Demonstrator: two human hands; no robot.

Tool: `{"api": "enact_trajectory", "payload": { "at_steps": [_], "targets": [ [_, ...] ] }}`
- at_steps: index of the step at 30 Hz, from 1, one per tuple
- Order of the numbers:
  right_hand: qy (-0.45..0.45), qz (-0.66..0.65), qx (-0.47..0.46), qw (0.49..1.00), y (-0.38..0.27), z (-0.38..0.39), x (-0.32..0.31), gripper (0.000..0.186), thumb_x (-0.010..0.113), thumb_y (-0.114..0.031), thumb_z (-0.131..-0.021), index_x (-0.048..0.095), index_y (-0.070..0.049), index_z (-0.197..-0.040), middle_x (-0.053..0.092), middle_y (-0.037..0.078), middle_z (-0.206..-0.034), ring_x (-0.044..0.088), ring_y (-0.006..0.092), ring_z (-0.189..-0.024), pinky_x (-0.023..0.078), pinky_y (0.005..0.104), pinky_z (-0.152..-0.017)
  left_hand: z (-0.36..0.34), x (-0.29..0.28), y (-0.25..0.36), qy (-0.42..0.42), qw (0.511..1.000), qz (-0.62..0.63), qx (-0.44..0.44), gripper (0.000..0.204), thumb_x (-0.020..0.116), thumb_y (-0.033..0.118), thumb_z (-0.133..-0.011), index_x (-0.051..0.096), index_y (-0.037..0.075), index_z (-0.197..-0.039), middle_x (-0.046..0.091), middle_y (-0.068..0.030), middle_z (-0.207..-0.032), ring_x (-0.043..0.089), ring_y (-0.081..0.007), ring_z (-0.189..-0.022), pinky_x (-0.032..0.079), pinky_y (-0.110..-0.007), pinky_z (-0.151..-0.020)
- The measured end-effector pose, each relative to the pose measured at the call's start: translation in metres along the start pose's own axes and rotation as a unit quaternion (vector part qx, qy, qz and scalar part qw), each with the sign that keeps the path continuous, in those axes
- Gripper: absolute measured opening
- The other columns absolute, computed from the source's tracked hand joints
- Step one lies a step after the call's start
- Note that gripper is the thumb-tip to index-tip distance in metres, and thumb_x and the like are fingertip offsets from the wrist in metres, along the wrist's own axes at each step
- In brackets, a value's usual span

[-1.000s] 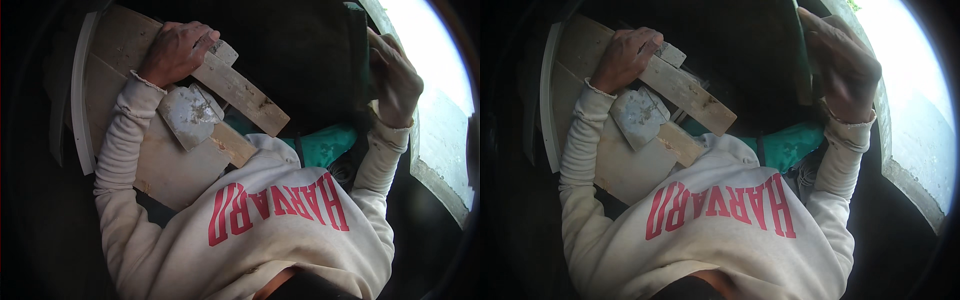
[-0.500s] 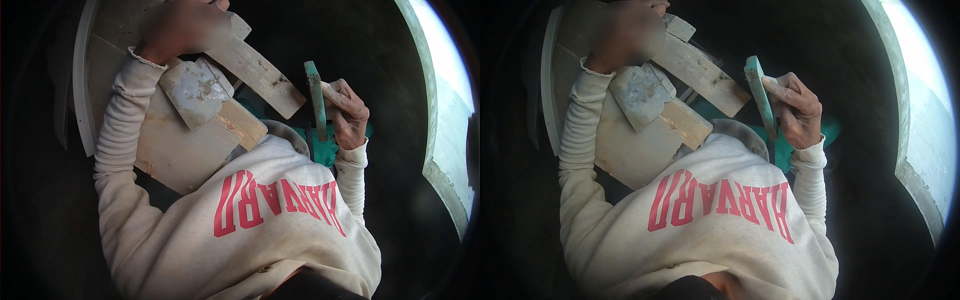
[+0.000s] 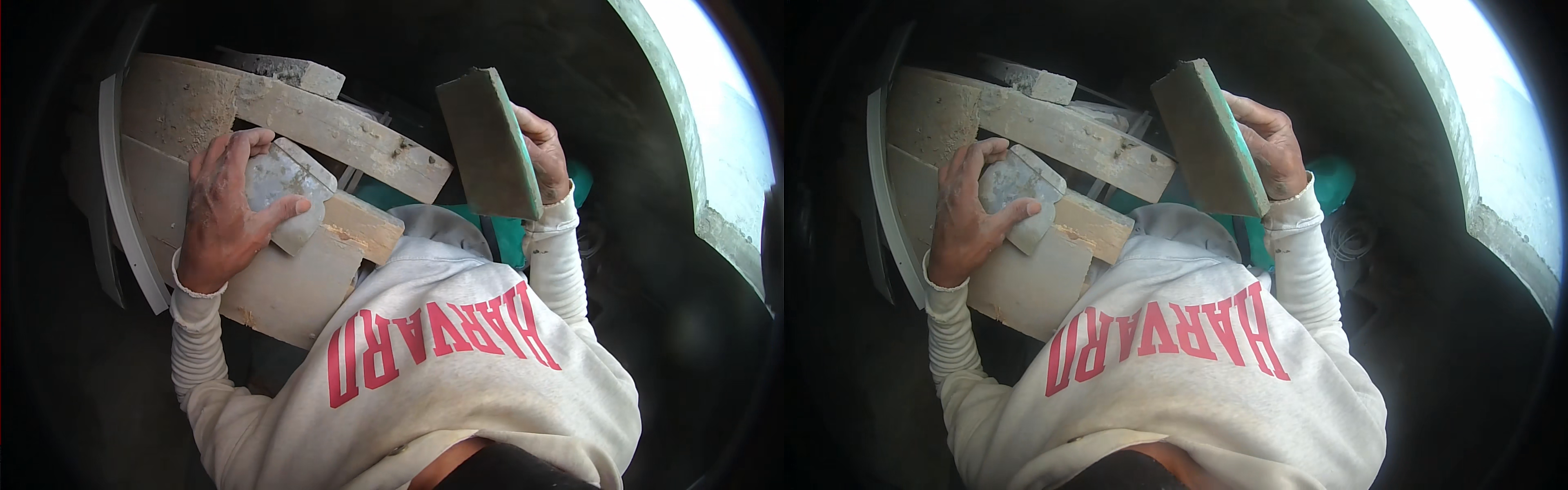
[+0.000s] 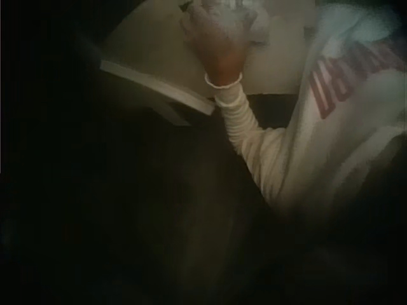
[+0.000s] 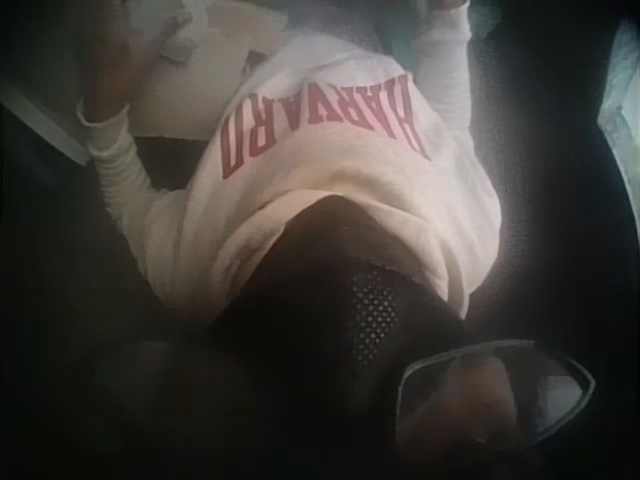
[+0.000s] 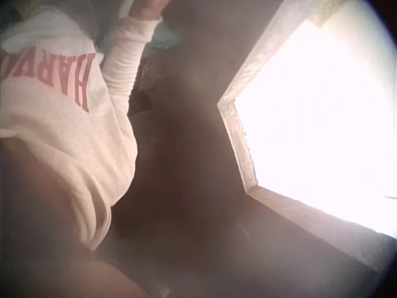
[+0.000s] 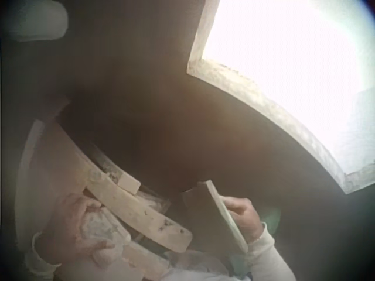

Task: The person smooths the interior edges of a concrete window opening using a sanding block and a putty knife. They reach up to sand the upper frame and alternate between sanding and scraping the concrete surface to achieve a even finish.

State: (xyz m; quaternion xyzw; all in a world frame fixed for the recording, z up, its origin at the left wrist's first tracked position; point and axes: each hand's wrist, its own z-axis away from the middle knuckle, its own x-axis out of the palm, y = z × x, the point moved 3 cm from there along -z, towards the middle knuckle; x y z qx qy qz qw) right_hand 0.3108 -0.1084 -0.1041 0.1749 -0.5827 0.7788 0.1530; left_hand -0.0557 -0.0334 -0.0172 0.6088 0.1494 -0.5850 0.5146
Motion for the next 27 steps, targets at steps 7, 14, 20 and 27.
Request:
{"api": "enact_trajectory", "payload": {
  "at_steps": [7,14,20,27],
  "targets": [
    [-0.049,-0.254,-0.048,0.965,-0.012,-0.032,0.03,0.056,0.066,-0.017,-0.097,0.049,0.003,-0.147,0.068,0.018,-0.13,0.073,0.0253,-0.107,0.061,0.0389,-0.095,0.007,-0.024,0.004,-0.116,0.978,0.173,-0.004,0.047,0.085,0.015,-0.081,0.062,0.004,-0.121,0.07,-0.0121,-0.096,0.07,-0.0257,-0.088,0.055,-0.04,-0.08],
    [-0.042,-0.309,-0.075,0.947,-0.009,-0.069,0.064,0.051,0.062,-0.015,-0.099,0.049,0.004,-0.145,0.067,0.018,-0.13,0.072,0.0261,-0.107,0.06,0.0401,-0.095,-0.021,-0.054,0.028,0.197,0.888,0.415,0.011,0.022,0.075,0.016,-0.094,0.056,0.005,-0.095,0.066,-0.0042,-0.083,0.065,-0.0068,-0.076,0.053,-0.021,-0.069],
    [0.043,-0.214,-0.094,0.971,-0.008,-0.087,0.092,0.041,0.059,-0.007,-0.1,0.057,0.005,-0.14,0.073,0.015,-0.116,0.074,0.0211,-0.098,0.061,0.0339,-0.088,-0.036,-0.031,0.057,0.278,0.903,0.317,0.087,0.021,0.074,0.014,-0.095,0.055,0.005,-0.095,0.067,-0.0065,-0.081,0.067,-0.0081,-0.072,0.055,-0.023,-0.064],
    [0.138,-0.109,-0.149,0.973,-0.016,-0.092,0.113,0.04,0.062,-0.009,-0.101,0.058,0.005,-0.139,0.073,0.013,-0.111,0.073,0.016,-0.089,0.062,0.0292,-0.078,-0.042,-0.017,0.082,0.249,0.919,0.29,0.101,0.03,0.07,0.002,-0.092,0.063,-0.002,-0.12,0.073,-0.0185,-0.097,0.076,-0.0306,-0.088,0.061,-0.036,-0.077]
  ]
}}
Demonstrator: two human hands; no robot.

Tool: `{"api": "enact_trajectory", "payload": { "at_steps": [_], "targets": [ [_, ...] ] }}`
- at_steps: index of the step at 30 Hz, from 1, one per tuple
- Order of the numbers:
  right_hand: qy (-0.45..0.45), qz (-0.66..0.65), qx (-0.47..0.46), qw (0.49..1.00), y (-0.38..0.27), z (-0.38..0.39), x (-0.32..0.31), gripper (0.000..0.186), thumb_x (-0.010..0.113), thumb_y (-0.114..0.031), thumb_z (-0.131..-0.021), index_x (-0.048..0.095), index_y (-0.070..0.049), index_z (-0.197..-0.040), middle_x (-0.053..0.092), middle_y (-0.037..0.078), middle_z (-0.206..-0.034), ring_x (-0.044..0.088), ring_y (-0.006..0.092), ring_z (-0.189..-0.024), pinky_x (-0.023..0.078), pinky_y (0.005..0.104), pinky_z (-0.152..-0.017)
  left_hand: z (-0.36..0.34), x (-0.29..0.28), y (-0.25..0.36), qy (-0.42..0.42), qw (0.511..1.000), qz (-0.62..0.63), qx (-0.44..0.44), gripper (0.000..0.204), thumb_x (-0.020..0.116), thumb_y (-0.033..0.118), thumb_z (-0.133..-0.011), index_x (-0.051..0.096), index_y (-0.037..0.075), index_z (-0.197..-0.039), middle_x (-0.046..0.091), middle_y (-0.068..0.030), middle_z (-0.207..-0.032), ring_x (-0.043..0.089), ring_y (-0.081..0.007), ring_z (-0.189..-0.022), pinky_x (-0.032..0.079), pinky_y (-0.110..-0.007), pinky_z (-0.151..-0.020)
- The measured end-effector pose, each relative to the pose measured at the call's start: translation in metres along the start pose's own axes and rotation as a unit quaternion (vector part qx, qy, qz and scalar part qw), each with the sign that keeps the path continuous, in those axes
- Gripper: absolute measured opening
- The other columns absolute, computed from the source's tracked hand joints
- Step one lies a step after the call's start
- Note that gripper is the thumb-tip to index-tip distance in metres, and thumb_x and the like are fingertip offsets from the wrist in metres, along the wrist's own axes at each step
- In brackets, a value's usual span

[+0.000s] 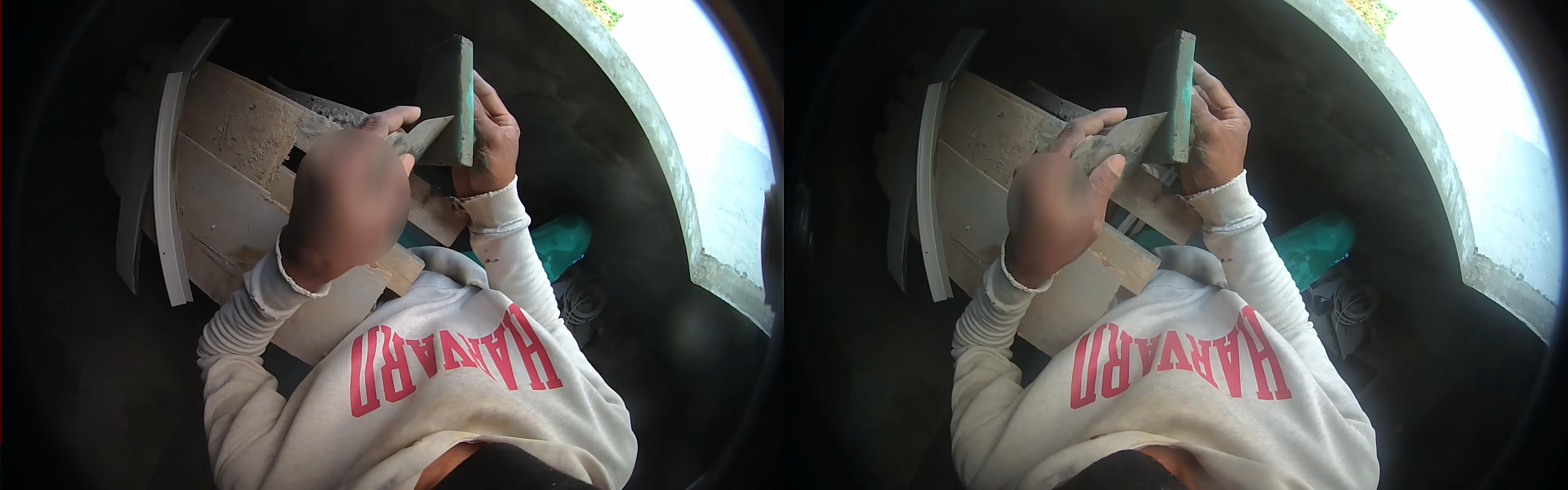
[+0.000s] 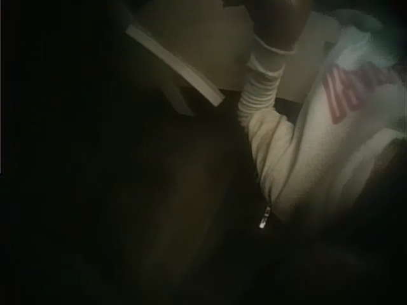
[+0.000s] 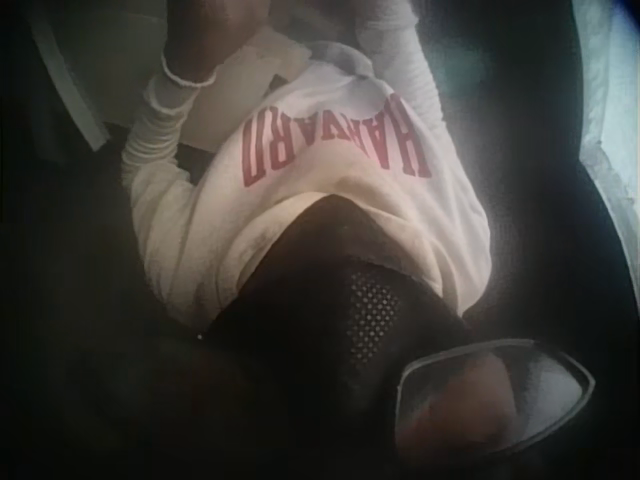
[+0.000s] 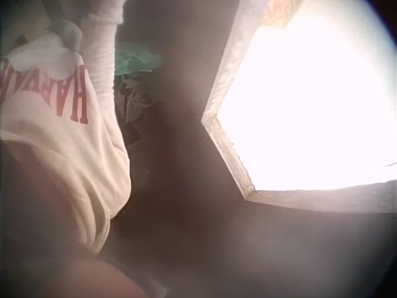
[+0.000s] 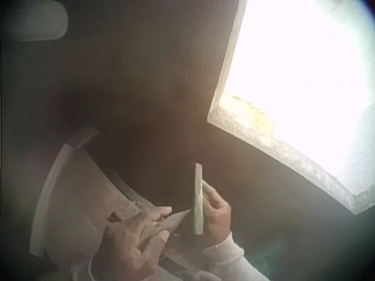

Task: The person smooths the interior edges of a concrete window opening using a sanding block and a putty knife. They reach up to sand the upper frame and alternate between sanding and scraping the concrete surface to achieve a even finish.

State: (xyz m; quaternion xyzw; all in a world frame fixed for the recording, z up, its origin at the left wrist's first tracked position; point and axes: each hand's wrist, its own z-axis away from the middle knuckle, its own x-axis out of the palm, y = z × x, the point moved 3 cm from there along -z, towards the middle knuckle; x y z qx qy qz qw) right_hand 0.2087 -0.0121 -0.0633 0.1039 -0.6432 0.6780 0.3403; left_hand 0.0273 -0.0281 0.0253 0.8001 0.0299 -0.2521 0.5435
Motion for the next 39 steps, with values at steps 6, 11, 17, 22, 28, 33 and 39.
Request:
{"api": "enact_trajectory", "payload": {
  "at_steps": [6,11,17,22,28,33,39],
  "targets": [
    [-0.01,-0.035,0.008,0.999,0.008,0.0,0.003,0.038,0.063,-0.01,-0.101,0.061,0.005,-0.136,0.074,0.013,-0.107,0.074,0.0166,-0.085,0.062,0.029,-0.074,0.006,0.022,-0.001,0.051,0.992,-0.082,0.086,0.022,0.064,0.004,-0.098,0.072,0.002,-0.118,0.075,-0.0163,-0.113,0.075,-0.0323,-0.102,0.061,-0.039,-0.087],
    [-0.028,-0.027,0.035,0.999,0.008,0.006,0.005,0.037,0.063,-0.012,-0.101,0.062,0.004,-0.135,0.074,0.013,-0.107,0.074,0.0177,-0.085,0.062,0.0296,-0.074,-0.015,0.028,-0.009,0.08,0.983,-0.104,0.126,0.022,0.065,0.005,-0.098,0.073,0.003,-0.118,0.076,-0.017,-0.112,0.075,-0.0331,-0.1,0.062,-0.038,-0.085],
    [-0.01,-0.055,0.07,0.996,0.005,0.015,0.015,0.038,0.063,-0.013,-0.101,0.063,0.004,-0.134,0.074,0.011,-0.107,0.074,0.0177,-0.086,0.062,0.0303,-0.077,-0.045,0.034,-0.027,0.114,0.974,-0.099,0.171,0.021,0.065,0.006,-0.098,0.074,0.003,-0.116,0.076,-0.0178,-0.108,0.076,-0.0338,-0.096,0.062,-0.037,-0.082],
    [-0.026,-0.05,0.076,0.996,-0.007,0.033,0.025,0.039,0.063,-0.012,-0.1,0.062,0.004,-0.136,0.074,0.011,-0.11,0.073,0.0161,-0.09,0.061,0.0288,-0.08,-0.071,0.025,-0.048,0.107,0.976,-0.108,0.153,0.02,0.064,0.009,-0.099,0.073,0.001,-0.116,0.076,-0.0188,-0.103,0.077,-0.0319,-0.093,0.061,-0.034,-0.082],
    [-0.03,-0.021,0.046,0.998,-0.012,0.02,0.014,0.039,0.062,-0.008,-0.099,0.062,0.004,-0.137,0.074,0.011,-0.112,0.073,0.0154,-0.09,0.06,0.0284,-0.081,-0.053,0.008,-0.023,0.098,0.982,-0.054,0.15,0.019,0.064,0.009,-0.099,0.073,0.0,-0.113,0.075,-0.0217,-0.102,0.076,-0.034,-0.089,0.062,-0.035,-0.075],
    [-0.04,0.063,0.023,0.997,-0.015,0.031,0.022,0.035,0.059,-0.004,-0.098,0.068,0.004,-0.131,0.075,0.009,-0.108,0.07,0.0125,-0.088,0.057,0.0267,-0.08,-0.069,0.001,-0.041,0.088,0.986,-0.112,0.087,0.019,0.067,0.01,-0.098,0.074,0.002,-0.113,0.076,-0.0185,-0.1,0.077,-0.032,-0.088,0.061,-0.034,-0.073],
    [-0.042,0.323,-0.135,0.936,-0.022,0.012,0.006,0.034,0.057,0.004,-0.091,0.074,0.001,-0.12,0.067,0.008,-0.084,0.059,0.0133,-0.074,0.048,0.0255,-0.072,-0.054,-0.017,-0.012,0.005,0.975,-0.127,0.182,0.022,0.067,0.003,-0.095,0.074,0.002,-0.116,0.076,-0.0182,-0.106,0.076,-0.0326,-0.095,0.061,-0.034,-0.082]
  ]
}}
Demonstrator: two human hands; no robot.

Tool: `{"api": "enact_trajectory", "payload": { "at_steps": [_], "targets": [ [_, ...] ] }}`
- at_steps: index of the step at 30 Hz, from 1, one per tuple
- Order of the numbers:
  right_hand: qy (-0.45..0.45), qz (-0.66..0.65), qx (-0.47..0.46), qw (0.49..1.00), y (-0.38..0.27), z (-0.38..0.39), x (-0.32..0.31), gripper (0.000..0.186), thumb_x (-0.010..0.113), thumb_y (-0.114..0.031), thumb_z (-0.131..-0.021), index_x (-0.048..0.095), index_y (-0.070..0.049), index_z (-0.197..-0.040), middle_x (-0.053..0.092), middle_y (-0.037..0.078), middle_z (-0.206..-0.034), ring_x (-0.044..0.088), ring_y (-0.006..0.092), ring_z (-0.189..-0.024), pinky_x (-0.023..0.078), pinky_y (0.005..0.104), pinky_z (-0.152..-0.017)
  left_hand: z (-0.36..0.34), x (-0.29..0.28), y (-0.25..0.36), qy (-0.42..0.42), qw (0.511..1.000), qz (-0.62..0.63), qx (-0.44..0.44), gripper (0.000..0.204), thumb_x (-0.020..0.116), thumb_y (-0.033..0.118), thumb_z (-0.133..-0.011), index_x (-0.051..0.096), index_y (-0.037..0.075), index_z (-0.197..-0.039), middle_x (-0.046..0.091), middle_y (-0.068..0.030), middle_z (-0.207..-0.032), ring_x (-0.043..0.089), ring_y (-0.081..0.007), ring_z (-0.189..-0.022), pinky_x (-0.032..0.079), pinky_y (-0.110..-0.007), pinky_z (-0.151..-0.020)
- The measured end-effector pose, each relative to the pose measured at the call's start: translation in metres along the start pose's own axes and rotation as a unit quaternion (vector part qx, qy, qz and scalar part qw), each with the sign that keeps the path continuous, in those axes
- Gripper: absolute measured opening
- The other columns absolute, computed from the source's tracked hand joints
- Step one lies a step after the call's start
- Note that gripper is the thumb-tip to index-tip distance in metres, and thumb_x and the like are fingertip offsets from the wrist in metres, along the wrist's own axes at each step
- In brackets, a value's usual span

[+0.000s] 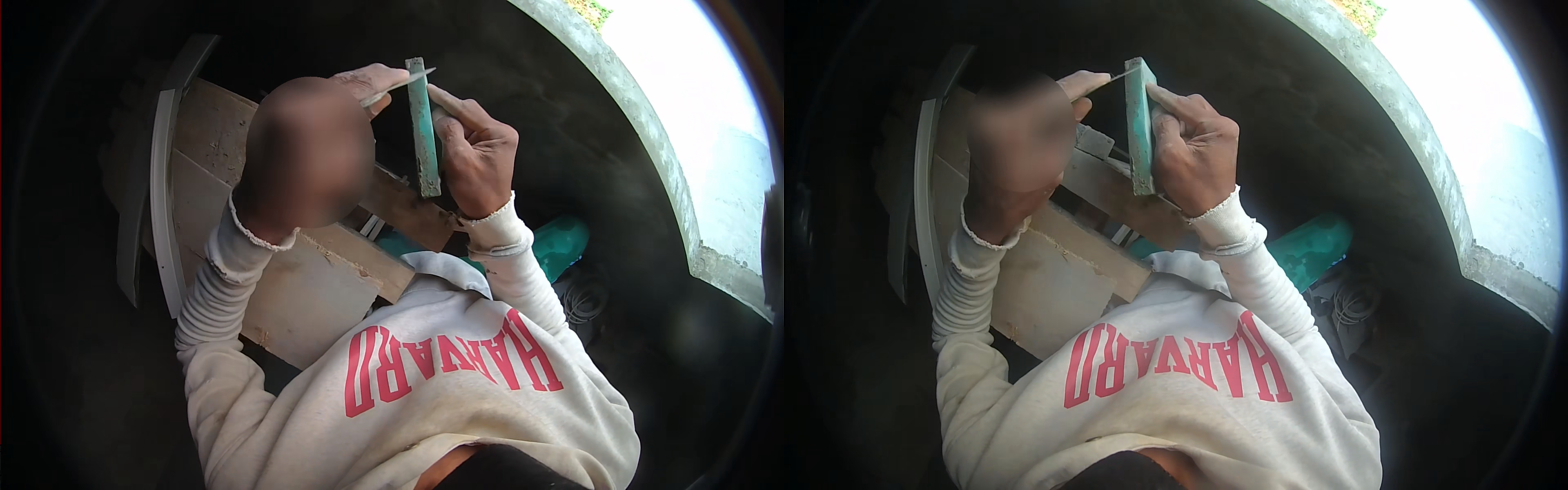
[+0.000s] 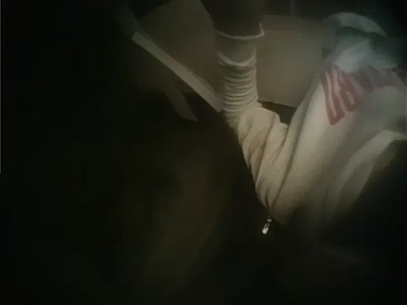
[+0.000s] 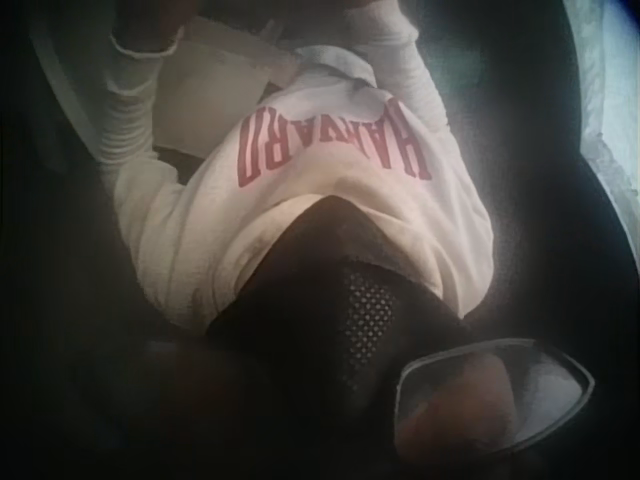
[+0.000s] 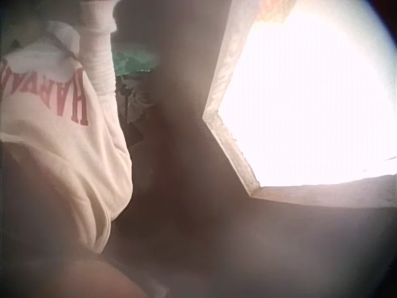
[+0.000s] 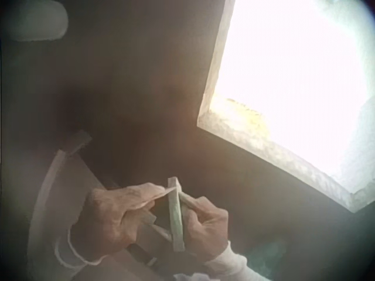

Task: The person smooths the interior edges of a concrete window opening using a sanding block and a putty knife. They reach up to sand the upper frame and alternate between sanding and scraping the concrete surface to achieve a even finish.

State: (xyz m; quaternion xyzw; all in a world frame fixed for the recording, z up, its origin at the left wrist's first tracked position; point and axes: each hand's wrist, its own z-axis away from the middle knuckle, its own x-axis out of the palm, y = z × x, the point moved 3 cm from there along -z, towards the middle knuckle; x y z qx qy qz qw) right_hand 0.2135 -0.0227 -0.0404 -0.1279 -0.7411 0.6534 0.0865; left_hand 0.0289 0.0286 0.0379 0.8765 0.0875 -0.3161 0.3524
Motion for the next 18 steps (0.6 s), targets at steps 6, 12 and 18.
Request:
{"api": "enact_trajectory", "payload": {
  "at_steps": [6,12,18],
  "targets": [
    [-0.019,0.14,-0.069,0.988,-0.011,0.0,-0.001,0.032,0.058,0.005,-0.087,0.077,0.0,-0.113,0.06,0.01,-0.077,0.056,0.0164,-0.069,0.046,0.029,-0.065,-0.007,0.008,-0.032,-0.04,0.997,-0.062,0.024,0.025,0.068,-0.001,-0.092,0.072,-0.001,-0.117,0.075,-0.0207,-0.106,0.076,-0.0352,-0.091,0.063,-0.037,-0.077],
    [-0.008,0.029,-0.034,0.999,-0.006,-0.004,-0.005,0.029,0.059,0.004,-0.089,0.077,0.0,-0.111,0.062,0.01,-0.077,0.057,0.0165,-0.068,0.046,0.029,-0.063,-0.01,0.01,-0.02,-0.03,1.0,-0.001,-0.006,0.021,0.068,0.005,-0.096,0.073,0.0,-0.116,0.076,-0.0198,-0.102,0.077,-0.0315,-0.087,0.063,-0.034,-0.074],
    [-0.02,0.059,-0.052,0.997,-0.01,-0.001,-0.011,0.027,0.059,0.003,-0.091,0.077,0.001,-0.111,0.067,0.009,-0.083,0.061,0.0154,-0.071,0.05,0.0291,-0.067,-0.014,0.007,-0.035,-0.013,0.999,-0.042,-0.021,0.021,0.067,0.007,-0.098,0.074,0.002,-0.116,0.076,-0.0187,-0.101,0.077,-0.0317,-0.086,0.062,-0.033,-0.074]
  ]
}}
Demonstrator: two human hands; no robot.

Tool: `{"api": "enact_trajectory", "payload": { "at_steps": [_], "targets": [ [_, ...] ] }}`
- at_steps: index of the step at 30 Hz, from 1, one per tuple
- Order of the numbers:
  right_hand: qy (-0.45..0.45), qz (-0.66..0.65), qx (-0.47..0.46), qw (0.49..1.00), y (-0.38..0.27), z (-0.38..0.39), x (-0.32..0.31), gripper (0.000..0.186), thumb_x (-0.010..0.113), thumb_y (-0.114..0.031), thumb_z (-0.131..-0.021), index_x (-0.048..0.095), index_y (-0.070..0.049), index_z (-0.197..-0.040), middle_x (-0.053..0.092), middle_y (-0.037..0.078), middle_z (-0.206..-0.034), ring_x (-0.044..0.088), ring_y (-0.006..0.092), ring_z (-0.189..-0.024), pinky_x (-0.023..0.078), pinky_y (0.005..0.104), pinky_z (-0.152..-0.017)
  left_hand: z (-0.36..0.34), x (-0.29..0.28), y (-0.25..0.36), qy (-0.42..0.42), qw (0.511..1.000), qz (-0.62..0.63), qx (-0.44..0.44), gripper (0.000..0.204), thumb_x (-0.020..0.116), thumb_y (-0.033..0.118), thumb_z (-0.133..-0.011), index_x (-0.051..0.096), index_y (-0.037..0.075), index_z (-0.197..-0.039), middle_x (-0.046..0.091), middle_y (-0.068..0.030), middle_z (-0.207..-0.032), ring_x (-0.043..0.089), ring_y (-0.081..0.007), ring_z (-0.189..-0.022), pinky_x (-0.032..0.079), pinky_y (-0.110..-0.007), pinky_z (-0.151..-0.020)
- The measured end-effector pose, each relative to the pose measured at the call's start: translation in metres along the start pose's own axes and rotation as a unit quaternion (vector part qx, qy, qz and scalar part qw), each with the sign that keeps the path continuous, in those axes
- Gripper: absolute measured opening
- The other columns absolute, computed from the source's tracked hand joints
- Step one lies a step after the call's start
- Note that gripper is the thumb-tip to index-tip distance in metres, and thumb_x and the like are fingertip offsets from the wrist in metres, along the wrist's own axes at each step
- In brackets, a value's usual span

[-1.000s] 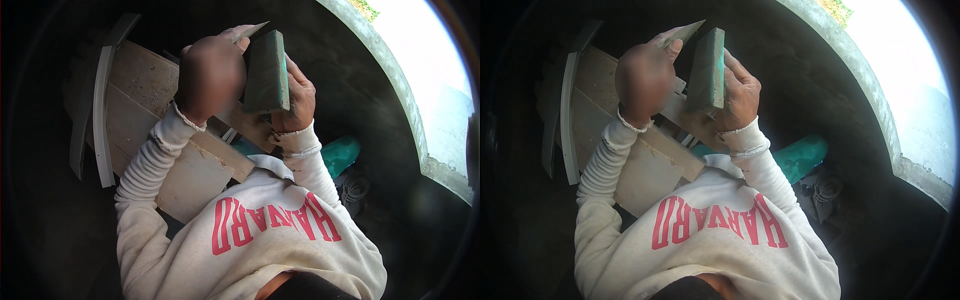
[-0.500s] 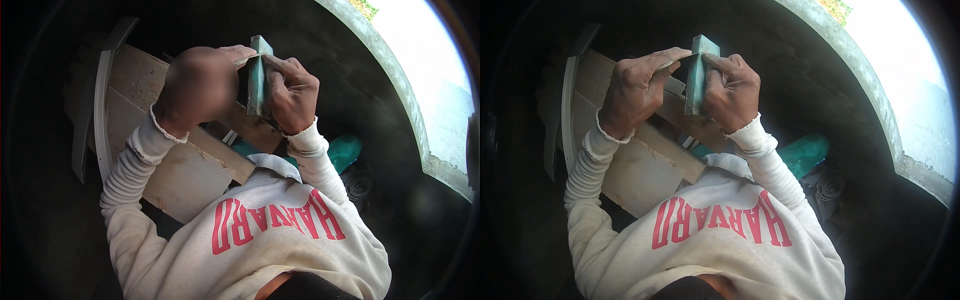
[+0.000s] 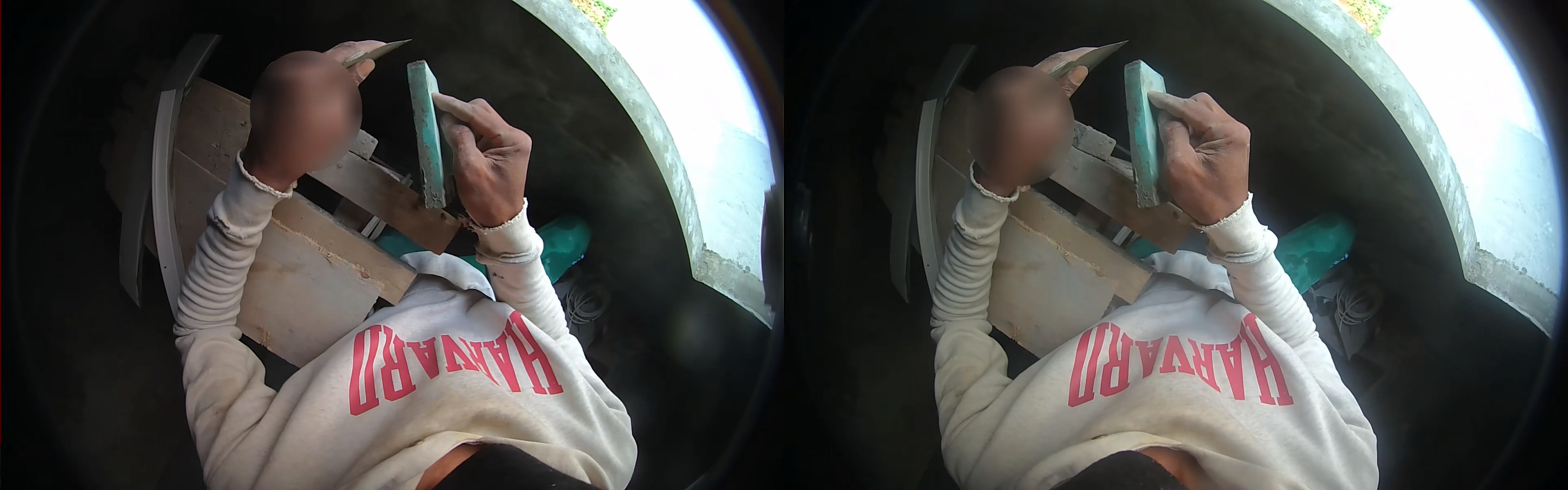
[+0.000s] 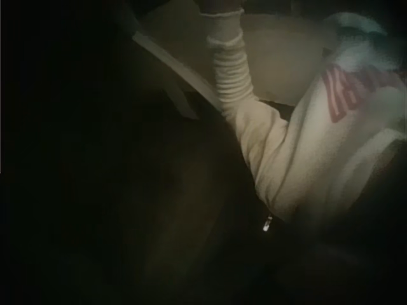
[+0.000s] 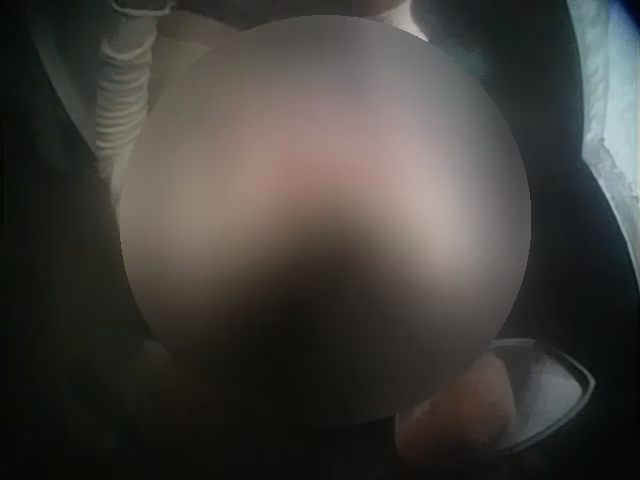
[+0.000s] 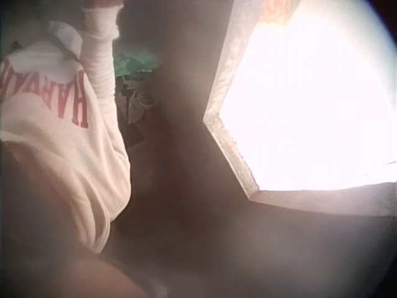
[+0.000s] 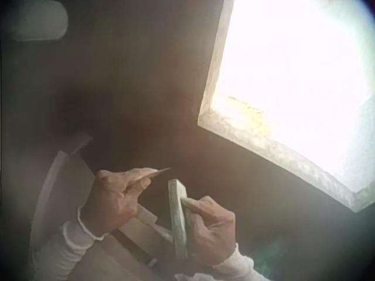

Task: The person smooths the interior edges of a concrete window opening using a sanding block and a putty knife. They reach up to sand the upper frame and alternate between sanding and scraping the concrete surface to achieve a even finish.

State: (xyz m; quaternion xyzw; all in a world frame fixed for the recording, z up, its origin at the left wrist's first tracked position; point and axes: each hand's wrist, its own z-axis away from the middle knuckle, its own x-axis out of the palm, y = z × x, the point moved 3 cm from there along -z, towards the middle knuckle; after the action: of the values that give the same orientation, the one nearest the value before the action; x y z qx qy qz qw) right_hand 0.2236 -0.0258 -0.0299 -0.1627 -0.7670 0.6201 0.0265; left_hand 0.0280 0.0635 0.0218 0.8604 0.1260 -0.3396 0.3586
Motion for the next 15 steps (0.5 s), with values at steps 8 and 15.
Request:
{"api": "enact_trajectory", "payload": {
  "at_steps": [8,15],
  "targets": [
    [-0.004,0.001,0.012,1.0,-0.004,-0.006,-0.002,0.028,0.059,0.004,-0.091,0.077,0.001,-0.111,0.069,0.011,-0.085,0.063,0.0163,-0.075,0.051,0.0289,-0.07,0.008,0.0,0.02,0.011,0.999,0.044,0.011,0.021,0.068,0.006,-0.096,0.074,0.004,-0.117,0.077,-0.0161,-0.105,0.077,-0.0311,-0.091,0.062,-0.033,-0.077],
    [-0.013,-0.008,-0.014,1.0,-0.004,-0.01,-0.002,0.029,0.058,0.006,-0.091,0.077,0.001,-0.112,0.069,0.01,-0.085,0.062,0.0149,-0.076,0.05,0.027,-0.071,0.018,-0.005,0.034,-0.001,0.999,0.047,0.011,0.024,0.068,0.0,-0.094,0.073,0.002,-0.117,0.076,-0.0176,-0.105,0.076,-0.0323,-0.094,0.063,-0.034,-0.081]
  ]
}}
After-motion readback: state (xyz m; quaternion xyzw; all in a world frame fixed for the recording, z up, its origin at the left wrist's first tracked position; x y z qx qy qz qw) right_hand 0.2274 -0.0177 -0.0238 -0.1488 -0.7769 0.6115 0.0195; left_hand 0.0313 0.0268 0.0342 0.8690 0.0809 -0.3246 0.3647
